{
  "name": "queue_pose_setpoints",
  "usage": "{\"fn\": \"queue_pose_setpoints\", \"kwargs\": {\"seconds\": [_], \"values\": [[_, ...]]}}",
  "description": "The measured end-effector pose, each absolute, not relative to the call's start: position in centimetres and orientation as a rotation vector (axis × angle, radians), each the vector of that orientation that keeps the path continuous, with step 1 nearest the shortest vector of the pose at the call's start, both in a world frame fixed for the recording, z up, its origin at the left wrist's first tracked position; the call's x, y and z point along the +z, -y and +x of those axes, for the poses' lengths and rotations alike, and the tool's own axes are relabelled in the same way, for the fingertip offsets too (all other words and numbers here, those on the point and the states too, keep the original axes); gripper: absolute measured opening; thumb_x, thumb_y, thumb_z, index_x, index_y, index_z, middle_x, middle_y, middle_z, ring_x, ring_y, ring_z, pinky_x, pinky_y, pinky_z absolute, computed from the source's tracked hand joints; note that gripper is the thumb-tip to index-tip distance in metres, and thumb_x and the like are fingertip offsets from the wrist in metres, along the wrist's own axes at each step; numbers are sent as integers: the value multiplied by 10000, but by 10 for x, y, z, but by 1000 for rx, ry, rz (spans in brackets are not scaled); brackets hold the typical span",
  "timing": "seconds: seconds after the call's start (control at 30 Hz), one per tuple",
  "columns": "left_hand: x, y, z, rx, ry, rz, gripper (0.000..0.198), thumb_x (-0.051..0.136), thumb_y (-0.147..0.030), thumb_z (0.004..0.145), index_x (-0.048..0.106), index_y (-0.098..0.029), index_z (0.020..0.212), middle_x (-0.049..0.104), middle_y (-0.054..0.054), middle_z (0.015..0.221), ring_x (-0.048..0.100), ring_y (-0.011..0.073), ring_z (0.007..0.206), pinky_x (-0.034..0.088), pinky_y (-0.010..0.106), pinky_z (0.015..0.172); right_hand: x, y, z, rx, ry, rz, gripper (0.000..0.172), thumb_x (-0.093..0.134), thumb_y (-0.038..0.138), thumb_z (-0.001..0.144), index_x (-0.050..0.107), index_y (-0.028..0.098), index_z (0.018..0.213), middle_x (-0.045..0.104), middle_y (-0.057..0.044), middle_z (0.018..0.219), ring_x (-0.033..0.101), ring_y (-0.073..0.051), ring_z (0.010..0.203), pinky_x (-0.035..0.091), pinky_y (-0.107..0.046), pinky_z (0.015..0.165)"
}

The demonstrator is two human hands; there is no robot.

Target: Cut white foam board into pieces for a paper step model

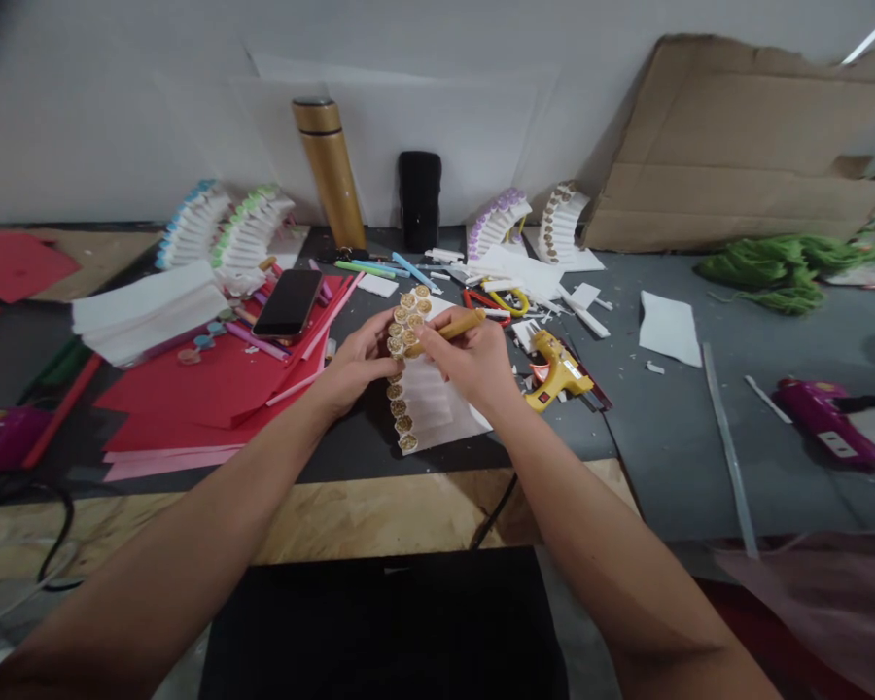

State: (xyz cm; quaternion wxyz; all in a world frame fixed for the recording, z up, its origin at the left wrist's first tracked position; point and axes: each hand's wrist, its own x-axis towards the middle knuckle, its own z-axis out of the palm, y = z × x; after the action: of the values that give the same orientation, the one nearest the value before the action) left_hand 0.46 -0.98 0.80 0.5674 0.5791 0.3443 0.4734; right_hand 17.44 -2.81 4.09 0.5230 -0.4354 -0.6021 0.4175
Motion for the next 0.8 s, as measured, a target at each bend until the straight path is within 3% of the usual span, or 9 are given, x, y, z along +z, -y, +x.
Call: {"fn": "queue_pose_setpoints", "kwargs": {"seconds": [0.8], "values": [[7, 9, 5, 1120, -810, 1372, 745, 637, -127, 578, 507, -163, 1311, 602, 114, 1262, 576, 281, 1151, 470, 359, 898, 43, 30, 174, 980, 1475, -1059, 255, 730, 414, 799, 625, 198, 715, 555, 43, 525, 429, -65, 404, 335, -249, 433]]}}
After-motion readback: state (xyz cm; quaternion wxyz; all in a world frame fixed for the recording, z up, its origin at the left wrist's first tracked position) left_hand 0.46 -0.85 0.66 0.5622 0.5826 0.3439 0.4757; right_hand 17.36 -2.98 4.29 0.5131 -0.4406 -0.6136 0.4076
